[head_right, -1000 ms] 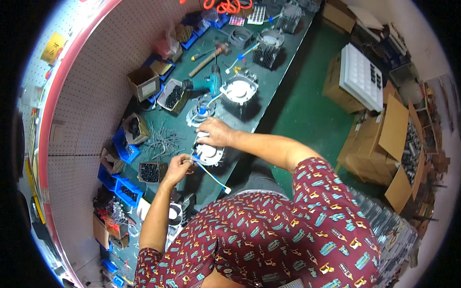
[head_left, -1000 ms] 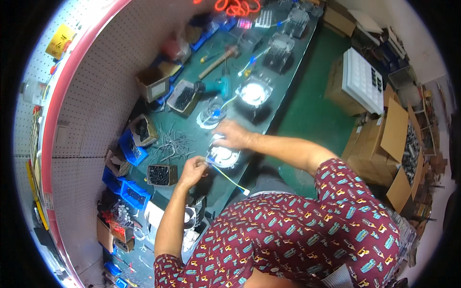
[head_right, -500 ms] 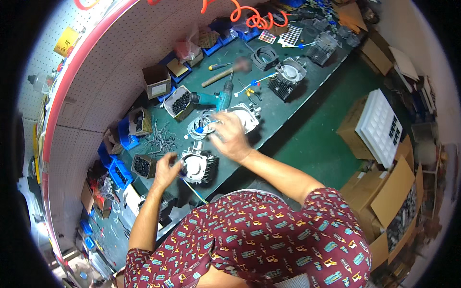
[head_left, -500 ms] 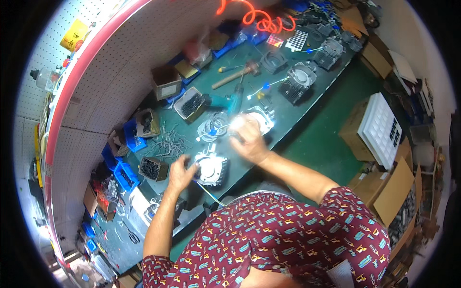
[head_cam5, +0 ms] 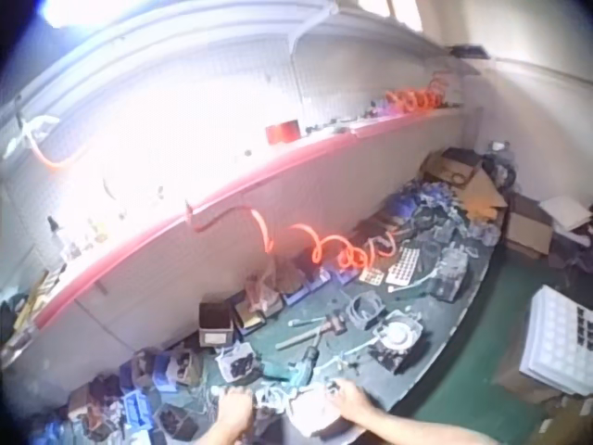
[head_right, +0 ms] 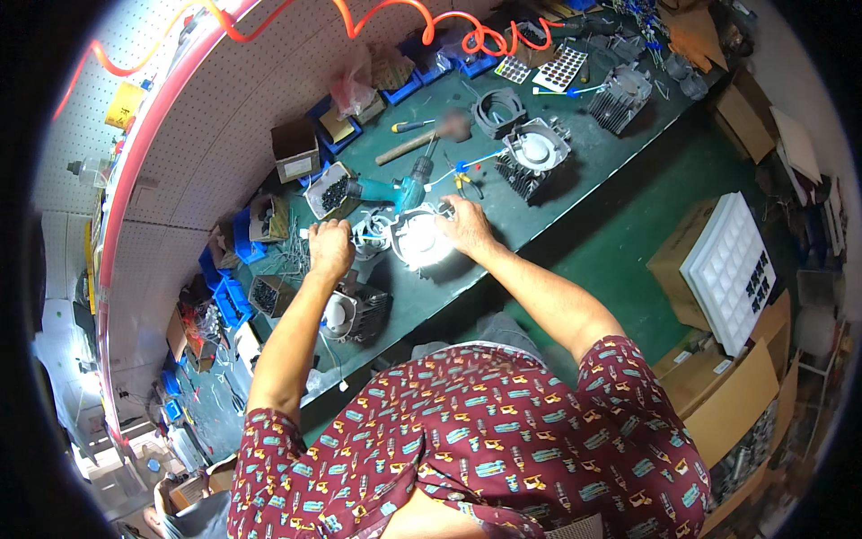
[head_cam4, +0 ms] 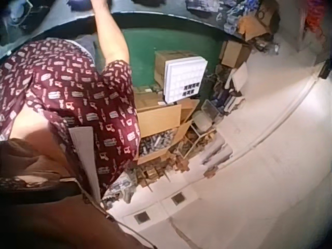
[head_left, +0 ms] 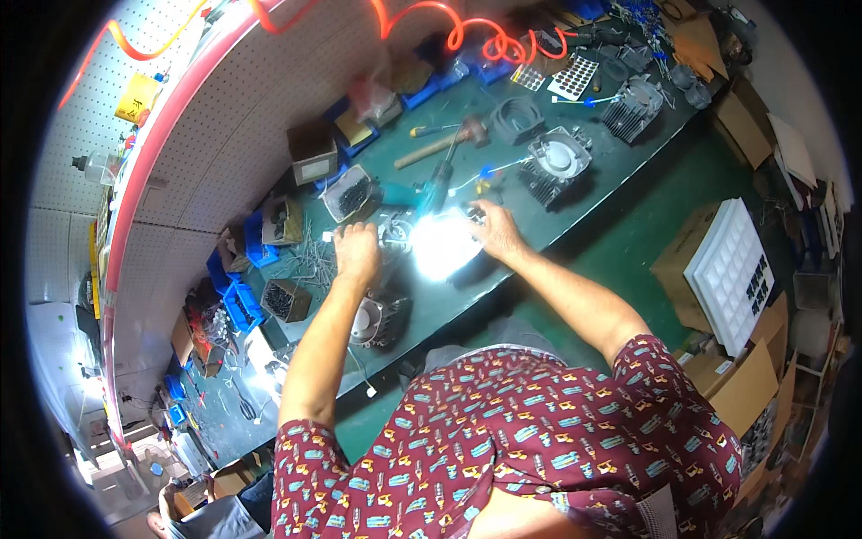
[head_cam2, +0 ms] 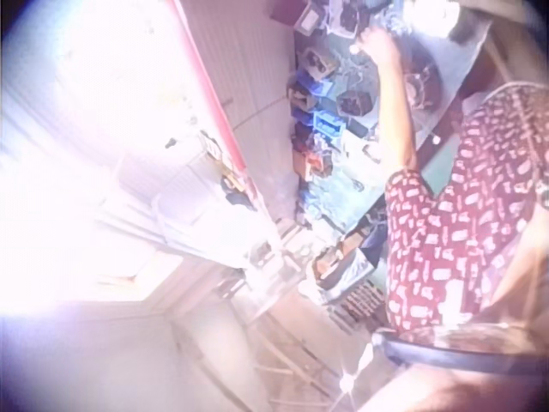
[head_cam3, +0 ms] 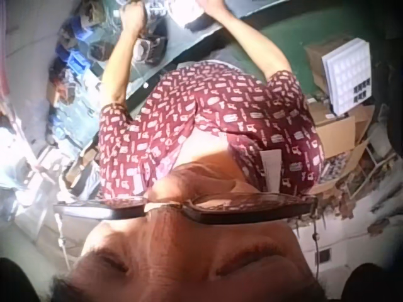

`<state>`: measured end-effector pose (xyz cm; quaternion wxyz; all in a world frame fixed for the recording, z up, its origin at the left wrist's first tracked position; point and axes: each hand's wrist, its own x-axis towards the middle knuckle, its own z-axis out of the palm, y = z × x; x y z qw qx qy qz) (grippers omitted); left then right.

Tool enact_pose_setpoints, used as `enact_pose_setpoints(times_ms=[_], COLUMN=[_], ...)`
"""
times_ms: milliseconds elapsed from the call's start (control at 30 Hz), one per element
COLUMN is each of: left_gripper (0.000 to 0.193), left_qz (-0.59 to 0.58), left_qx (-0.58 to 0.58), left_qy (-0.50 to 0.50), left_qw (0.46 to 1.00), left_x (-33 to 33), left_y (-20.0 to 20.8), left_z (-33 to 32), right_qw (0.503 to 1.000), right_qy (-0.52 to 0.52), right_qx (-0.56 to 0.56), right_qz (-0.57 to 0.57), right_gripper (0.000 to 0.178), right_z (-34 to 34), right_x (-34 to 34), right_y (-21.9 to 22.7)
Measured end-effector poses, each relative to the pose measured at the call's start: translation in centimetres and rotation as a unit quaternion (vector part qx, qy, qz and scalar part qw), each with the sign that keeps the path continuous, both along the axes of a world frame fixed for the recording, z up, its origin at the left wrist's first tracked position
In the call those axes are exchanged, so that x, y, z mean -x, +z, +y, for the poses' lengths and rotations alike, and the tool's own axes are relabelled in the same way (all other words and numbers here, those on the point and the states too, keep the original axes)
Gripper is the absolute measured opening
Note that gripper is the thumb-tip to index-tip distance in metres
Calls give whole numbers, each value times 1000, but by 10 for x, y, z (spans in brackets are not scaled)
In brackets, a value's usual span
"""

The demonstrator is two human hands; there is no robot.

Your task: The person assembles small electronic components on a workbench. They connect wires to circular housings, attach black fan-like parts, and use a power drill to secure pieces. The person handles multiple units one at a time, placing finished assemblies on the table.

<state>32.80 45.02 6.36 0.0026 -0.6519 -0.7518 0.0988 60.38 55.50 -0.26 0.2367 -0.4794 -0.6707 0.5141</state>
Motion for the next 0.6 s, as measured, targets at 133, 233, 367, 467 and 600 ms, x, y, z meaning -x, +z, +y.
enact_pose_setpoints(times_ms=[133,233,367,467,600], left_gripper=[28,30,21,19,25], left_qz=[-120,-275,-634,-770,-833], left_qx=[102,112,44,6,-10], left_qy=[27,97,333,419,428], left_qw=[987,950,697,481,350], left_x=[-46,-67,-98,-116,-115], left_y=[56,50,8,-4,-33], left_z=[-6,-34,-80,-95,-109], right_qw=[994,983,979,975,889], right_qy=[51,159,199,146,-93], right_qx=[21,-48,1,-167,-449], right_qz=[90,82,41,28,-13], right_gripper=[52,49,50,49,27], right_z=[32,60,70,61,10], right_x=[-16,-22,-22,-31,-20], right_y=[-31,-11,25,17,54])
